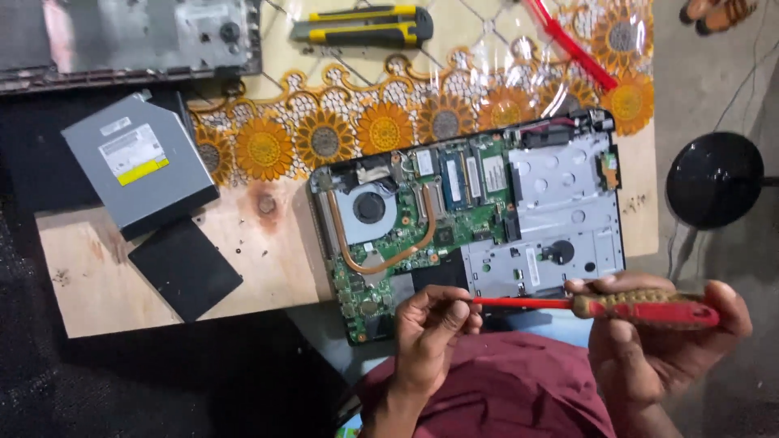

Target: A person uses a screwdriver to point at and inspect various internal components of a disassembled laptop, likely as part of a repair or component recovery process.

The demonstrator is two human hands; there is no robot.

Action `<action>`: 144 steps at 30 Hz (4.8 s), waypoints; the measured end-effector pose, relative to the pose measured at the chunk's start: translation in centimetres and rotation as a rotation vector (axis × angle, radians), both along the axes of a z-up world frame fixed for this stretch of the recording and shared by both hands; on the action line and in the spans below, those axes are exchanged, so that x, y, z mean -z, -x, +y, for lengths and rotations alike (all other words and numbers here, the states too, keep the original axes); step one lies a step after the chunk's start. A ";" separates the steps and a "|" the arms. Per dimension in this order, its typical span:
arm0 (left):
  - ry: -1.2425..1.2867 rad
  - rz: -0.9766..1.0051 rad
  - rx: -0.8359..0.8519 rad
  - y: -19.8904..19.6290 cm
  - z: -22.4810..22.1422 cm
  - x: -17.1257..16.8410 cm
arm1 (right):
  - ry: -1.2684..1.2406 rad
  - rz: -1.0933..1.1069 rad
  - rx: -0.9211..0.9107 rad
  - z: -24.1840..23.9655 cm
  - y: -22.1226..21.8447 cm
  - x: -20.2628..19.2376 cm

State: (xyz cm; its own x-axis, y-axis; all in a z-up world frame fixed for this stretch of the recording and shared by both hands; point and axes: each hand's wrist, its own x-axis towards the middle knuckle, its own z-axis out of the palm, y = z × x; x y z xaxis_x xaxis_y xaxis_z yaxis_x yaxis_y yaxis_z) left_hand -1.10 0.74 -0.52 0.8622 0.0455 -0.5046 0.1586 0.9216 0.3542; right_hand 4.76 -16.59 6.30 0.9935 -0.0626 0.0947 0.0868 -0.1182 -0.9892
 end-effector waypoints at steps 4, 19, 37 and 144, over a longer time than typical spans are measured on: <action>0.007 -0.062 -0.047 -0.8 0.2 -0.1 | -0.032 0.009 -0.103 -0.6 -0.4 0.5; 0.015 -0.047 -0.046 -1.1 0.4 -0.4 | -0.003 -0.024 -0.132 -0.4 -0.9 1.0; -1.451 0.585 0.058 2.5 10.0 -2.3 | 0.186 -0.073 -0.165 2.4 -1.3 0.8; -1.066 0.210 -0.172 2.7 9.1 0.9 | 0.622 -0.850 -0.987 15.0 -5.4 -4.3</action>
State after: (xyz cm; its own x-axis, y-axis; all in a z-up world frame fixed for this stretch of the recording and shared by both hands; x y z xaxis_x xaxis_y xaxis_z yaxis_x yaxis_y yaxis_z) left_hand -3.79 9.85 -1.41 0.7038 0.6567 -0.2709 0.2078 0.1743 0.9625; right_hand 10.15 -1.64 10.63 0.2357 0.8744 0.4241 0.9114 -0.0474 -0.4087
